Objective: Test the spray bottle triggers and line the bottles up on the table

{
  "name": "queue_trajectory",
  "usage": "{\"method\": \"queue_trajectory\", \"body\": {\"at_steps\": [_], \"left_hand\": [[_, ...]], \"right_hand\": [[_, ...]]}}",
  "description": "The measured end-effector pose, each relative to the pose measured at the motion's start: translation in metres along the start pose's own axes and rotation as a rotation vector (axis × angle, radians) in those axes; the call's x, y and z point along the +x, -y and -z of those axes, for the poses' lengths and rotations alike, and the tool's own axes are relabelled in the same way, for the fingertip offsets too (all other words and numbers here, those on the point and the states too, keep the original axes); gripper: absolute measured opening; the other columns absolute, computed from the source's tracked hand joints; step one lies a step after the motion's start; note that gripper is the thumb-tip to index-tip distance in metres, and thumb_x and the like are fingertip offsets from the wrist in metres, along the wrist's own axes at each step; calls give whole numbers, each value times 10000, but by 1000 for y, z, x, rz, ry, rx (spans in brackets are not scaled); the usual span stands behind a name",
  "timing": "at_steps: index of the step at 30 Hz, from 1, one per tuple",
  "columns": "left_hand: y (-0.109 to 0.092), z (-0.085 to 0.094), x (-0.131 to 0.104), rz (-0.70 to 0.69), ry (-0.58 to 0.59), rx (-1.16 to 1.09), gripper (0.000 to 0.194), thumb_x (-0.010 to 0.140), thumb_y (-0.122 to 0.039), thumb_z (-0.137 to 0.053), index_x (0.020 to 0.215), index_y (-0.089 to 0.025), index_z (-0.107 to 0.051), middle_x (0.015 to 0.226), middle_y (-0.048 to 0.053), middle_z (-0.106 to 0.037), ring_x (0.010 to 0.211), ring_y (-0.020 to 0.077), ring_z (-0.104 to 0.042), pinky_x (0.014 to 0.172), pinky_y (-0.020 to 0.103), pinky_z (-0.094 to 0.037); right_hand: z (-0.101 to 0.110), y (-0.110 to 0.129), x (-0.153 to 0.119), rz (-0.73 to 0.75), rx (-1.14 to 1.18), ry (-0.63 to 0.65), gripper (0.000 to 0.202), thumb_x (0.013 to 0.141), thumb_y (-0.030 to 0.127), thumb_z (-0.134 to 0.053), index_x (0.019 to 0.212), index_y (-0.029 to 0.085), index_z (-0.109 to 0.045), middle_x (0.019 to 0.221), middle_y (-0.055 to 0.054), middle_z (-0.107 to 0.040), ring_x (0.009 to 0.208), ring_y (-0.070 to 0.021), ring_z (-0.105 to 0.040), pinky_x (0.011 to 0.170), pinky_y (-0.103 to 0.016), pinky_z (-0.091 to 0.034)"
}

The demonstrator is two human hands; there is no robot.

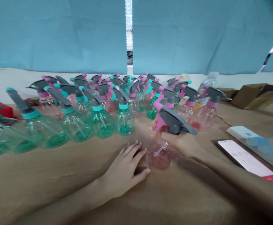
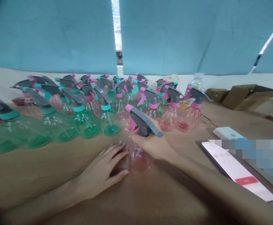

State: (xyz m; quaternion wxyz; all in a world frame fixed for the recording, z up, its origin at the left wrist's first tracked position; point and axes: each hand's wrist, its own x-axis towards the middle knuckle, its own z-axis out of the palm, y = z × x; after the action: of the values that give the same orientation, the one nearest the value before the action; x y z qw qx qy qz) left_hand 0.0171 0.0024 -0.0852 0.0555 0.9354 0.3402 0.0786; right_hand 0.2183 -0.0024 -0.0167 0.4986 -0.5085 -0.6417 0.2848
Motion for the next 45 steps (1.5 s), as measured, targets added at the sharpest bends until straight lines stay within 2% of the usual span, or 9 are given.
{"method": "queue_trajectory", "body": {"at_steps": [7, 16, 22, 26, 32, 37, 45], "left_hand": [[-1, 0, -1, 0, -1, 1, 560, 918, -515, -443, 1346, -154, -454, 1462, 129, -392, 1348, 292, -337, 1066, 489, -333], [0, 0, 1, -3, -13, -20, 548, 913, -490, -465, 1341, -147, -462, 1451, 139, -405, 1339, 305, -347, 1064, 503, -332], [0, 0, -1, -3, -16, -34, 546, 916, -494, -461, 1343, -154, -458, 1453, 140, -401, 1340, 309, -344, 1064, 504, -333], [1, 0, 0, -2, -18, -34, 539, 915, -491, -466, 1339, -159, -463, 1456, 134, -399, 1343, 307, -342, 1071, 500, -325], [1, -1, -1, -7, -15, -44, 546, 920, -496, -456, 1342, -151, -461, 1453, 133, -403, 1346, 305, -335, 1078, 493, -318], [0, -1, -1, 0, -9, -36, 558, 918, -498, -458, 1348, -143, -458, 1459, 143, -390, 1349, 311, -328, 1077, 498, -315], [1, -2, -1, -11, -21, -40, 548, 919, -496, -458, 1341, -147, -464, 1455, 143, -396, 1345, 314, -335, 1070, 514, -321]], "right_hand": [[0, -5, -1, -44, -41, -10, 41, 620, 269, -547, 629, 237, -523, 633, 7, -595, 622, -176, -581, 603, -304, -495], [-1, -10, -1, -75, -114, -6, 155, 654, 320, -550, 561, 235, -460, 549, 13, -517, 556, -158, -511, 508, -277, -448], [-1, -14, 0, -77, -168, -2, 154, 695, 291, -565, 574, 227, -494, 573, 1, -539, 601, -172, -538, 517, -281, -457], [-2, -16, 0, -61, -169, -28, 188, 690, 288, -582, 552, 229, -469, 533, 18, -498, 546, -155, -507, 468, -266, -438], [-1, -15, -1, -75, -172, -22, 188, 689, 322, -575, 564, 230, -471, 556, 11, -505, 566, -160, -499, 490, -277, -424], [-1, -10, 0, -68, -155, 11, 225, 675, 332, -557, 535, 239, -408, 524, 21, -449, 527, -148, -453, 465, -268, -401], [-1, -12, 0, -82, -161, -10, 154, 676, 324, -581, 592, 231, -492, 557, 11, -527, 562, -168, -512, 502, -286, -443]]}}
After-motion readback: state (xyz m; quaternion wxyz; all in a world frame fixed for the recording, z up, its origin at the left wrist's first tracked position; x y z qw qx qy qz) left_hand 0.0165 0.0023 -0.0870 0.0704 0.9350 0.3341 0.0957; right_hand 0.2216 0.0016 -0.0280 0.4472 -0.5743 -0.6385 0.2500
